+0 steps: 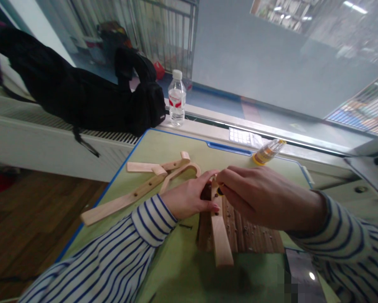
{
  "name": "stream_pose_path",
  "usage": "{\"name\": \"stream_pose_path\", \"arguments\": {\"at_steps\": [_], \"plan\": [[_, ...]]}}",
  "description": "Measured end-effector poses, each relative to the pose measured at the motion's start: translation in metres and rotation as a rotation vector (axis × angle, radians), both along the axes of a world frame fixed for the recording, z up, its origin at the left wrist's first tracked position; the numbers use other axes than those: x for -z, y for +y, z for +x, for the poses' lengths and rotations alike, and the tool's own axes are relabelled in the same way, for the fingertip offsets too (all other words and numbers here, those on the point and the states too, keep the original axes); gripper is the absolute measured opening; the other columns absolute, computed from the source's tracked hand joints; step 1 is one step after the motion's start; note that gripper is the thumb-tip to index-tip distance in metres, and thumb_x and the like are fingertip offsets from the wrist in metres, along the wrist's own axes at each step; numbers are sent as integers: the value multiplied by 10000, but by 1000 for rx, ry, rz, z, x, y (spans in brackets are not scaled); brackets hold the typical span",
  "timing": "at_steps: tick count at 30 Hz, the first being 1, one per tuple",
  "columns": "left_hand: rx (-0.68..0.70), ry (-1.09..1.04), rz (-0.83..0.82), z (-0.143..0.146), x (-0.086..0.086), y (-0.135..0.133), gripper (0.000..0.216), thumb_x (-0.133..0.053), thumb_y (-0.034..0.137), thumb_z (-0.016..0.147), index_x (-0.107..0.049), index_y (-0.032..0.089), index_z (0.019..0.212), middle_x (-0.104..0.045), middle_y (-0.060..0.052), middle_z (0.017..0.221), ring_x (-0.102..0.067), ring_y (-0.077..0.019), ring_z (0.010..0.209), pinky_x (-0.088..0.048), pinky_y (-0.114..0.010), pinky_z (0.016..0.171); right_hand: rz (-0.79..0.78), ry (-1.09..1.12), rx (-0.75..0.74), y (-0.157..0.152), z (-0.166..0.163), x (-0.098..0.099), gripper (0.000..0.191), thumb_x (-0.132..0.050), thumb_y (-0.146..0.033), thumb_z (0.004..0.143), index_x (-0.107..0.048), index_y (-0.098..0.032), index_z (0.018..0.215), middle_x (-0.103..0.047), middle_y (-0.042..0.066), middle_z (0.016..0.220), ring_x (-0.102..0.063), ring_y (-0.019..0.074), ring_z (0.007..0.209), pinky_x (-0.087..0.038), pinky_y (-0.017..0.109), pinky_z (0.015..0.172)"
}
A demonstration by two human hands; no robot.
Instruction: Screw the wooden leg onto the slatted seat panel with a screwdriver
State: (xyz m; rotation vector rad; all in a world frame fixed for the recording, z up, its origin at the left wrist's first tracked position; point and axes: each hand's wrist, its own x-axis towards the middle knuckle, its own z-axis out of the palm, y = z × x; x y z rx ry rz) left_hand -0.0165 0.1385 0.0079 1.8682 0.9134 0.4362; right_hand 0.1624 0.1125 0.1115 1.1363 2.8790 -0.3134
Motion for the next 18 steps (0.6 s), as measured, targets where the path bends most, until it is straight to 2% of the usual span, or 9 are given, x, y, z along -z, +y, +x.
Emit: {"name": "stream_pose_path", "arguments": {"at_steps": [4, 10, 14, 18], "plan": [[11, -12, -13, 0, -3, 0, 696, -719, 382, 689, -392, 242, 1286, -657, -32, 1027, -615, -248, 978, -462, -349, 854, 90, 11, 64, -4, -2, 8, 115, -383, -270, 899, -436, -188, 839, -539, -4, 706, -364, 82, 537, -208, 266, 513], [26, -32, -14, -1, 0, 0, 721, -725, 363, 683, -381, 245, 1306, -657, -41, 1076, -603, -252, 1027, -450, -346, 884, 287, -20, 244, -14, -12, 18, 178, -348, -308, 909, -449, -184, 830, -460, -33, 554, -214, 79, 447, -110, 287, 478], [35, -42, 17, -2, 2, 0, 755, -726, 379, 684, -359, 236, 1328, -649, -54, 1095, -597, -253, 1038, -447, -352, 888, 243, -30, 255, -15, -14, 14, 205, -318, -333, 923, -446, -187, 859, -494, -26, 588, -265, 84, 461, -124, 282, 475], [52, -55, 18, -3, 3, -1, 777, -718, 392, 695, -335, 224, 1349, -651, -65, 1103, -604, -249, 1026, -443, -358, 897, 215, -66, 191, -15, -10, 3, 154, -338, -277, 903, -446, -173, 869, -561, 30, 755, -413, 108, 597, -180, 285, 508]]}}
